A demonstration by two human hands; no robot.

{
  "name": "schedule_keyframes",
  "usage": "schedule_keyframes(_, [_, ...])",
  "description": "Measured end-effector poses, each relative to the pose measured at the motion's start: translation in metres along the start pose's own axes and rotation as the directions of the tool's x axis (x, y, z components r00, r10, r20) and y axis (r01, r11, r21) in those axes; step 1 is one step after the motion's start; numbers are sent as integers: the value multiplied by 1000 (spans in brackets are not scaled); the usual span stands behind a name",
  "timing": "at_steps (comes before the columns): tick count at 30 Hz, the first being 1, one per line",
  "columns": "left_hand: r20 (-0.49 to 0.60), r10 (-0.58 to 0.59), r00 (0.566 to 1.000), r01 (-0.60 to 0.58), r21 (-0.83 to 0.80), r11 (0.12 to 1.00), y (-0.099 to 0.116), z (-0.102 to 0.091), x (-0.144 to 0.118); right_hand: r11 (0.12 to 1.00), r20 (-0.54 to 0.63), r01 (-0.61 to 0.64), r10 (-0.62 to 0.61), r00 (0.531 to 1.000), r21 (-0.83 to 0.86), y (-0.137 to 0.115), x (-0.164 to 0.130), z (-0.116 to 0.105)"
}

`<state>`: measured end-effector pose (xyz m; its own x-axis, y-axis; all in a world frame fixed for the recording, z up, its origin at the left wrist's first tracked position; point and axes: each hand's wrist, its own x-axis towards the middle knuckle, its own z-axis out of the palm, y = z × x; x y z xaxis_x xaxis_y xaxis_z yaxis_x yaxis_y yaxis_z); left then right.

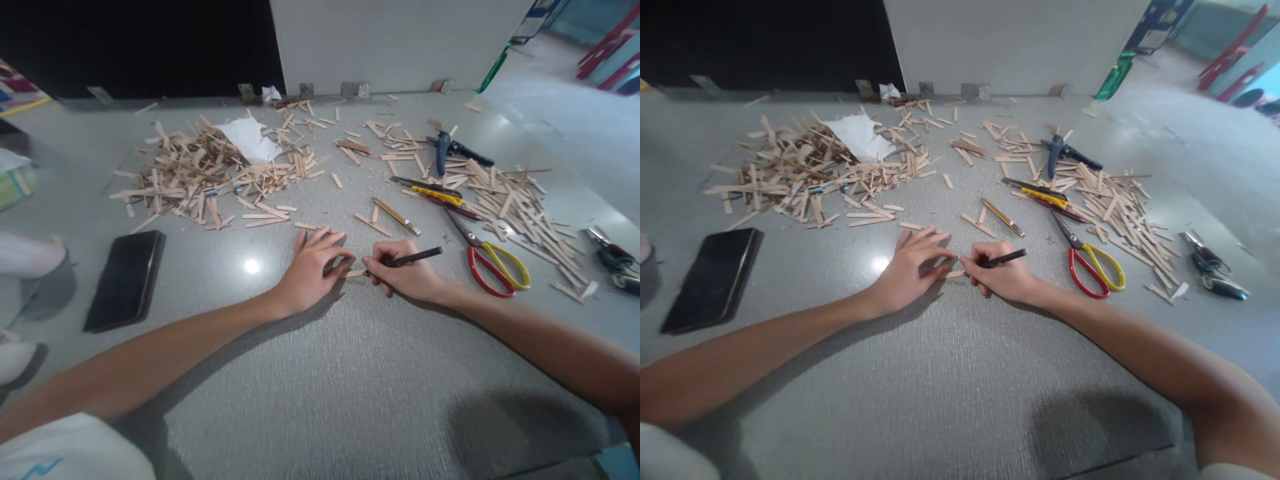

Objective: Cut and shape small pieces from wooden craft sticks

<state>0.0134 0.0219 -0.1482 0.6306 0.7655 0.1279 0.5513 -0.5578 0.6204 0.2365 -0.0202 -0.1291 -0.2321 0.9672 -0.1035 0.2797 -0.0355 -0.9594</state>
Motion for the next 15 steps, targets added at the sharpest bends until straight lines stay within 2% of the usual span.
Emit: schedule_keyframes(15, [15, 1, 1000, -1, 8, 1000, 2, -2, 0, 1000, 10, 14, -15, 1000, 14, 0, -1, -1])
